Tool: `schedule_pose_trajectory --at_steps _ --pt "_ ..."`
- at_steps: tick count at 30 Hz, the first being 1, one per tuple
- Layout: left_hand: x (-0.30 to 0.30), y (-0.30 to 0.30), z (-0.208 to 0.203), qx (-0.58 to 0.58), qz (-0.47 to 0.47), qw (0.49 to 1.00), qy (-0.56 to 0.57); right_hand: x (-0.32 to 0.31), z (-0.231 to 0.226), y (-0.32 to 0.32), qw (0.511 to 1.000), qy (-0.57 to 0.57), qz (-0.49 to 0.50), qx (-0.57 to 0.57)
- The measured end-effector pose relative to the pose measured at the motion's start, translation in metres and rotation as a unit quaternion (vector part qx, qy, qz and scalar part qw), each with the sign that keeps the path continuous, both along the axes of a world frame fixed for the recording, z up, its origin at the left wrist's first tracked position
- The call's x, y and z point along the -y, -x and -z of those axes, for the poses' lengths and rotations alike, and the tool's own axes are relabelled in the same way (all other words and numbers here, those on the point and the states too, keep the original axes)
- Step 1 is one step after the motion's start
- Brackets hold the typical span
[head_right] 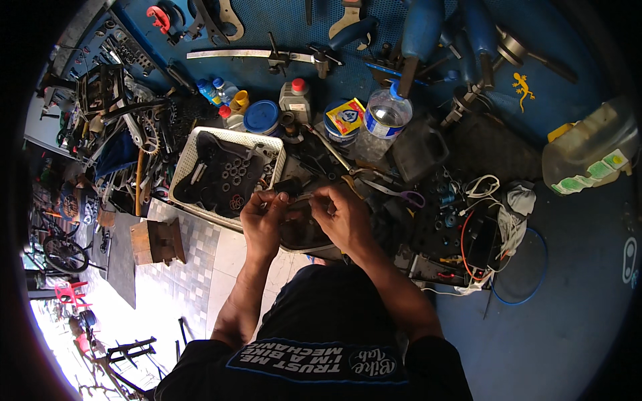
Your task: The person repeatedly picks small metal bicycle parts from a white basket, scrubs them with a yellow brush in a metal pan, and places them back into the basket. The person also briefly handles a black bicycle component and a small cardboard box.
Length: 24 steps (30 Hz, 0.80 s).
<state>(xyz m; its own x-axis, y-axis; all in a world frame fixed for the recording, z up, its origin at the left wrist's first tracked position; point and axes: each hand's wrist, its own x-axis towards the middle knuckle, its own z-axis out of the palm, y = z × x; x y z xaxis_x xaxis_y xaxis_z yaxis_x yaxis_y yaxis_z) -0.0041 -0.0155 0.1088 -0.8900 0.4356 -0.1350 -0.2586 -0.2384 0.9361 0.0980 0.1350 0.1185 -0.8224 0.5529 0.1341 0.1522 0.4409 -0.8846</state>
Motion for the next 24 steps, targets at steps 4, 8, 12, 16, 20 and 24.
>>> schedule_pose_trajectory --at_steps 4,8,12,16,20,24 --pt "-0.005 -0.001 -0.002 0.099 -0.007 0.994 -0.051 0.003 -0.003 0.001 0.993 -0.090 0.007 -0.071" --pt "-0.009 -0.009 -0.001 0.149 -0.011 0.981 -0.120 0.007 -0.007 0.007 0.975 -0.191 0.026 -0.113" --pt "-0.006 -0.013 0.007 0.101 0.015 0.990 -0.099 0.003 -0.010 0.011 0.959 -0.251 0.045 -0.125" --pt "-0.012 -0.014 -0.009 0.098 0.030 0.987 -0.127 0.006 -0.020 0.013 0.943 -0.300 0.039 -0.139" --pt "-0.006 -0.005 0.010 0.089 0.069 0.989 -0.100 0.007 -0.022 0.015 0.946 -0.293 0.044 -0.133" --pt "-0.005 -0.005 0.014 0.032 0.057 0.998 0.004 0.002 -0.018 0.017 0.948 -0.303 0.027 -0.093"
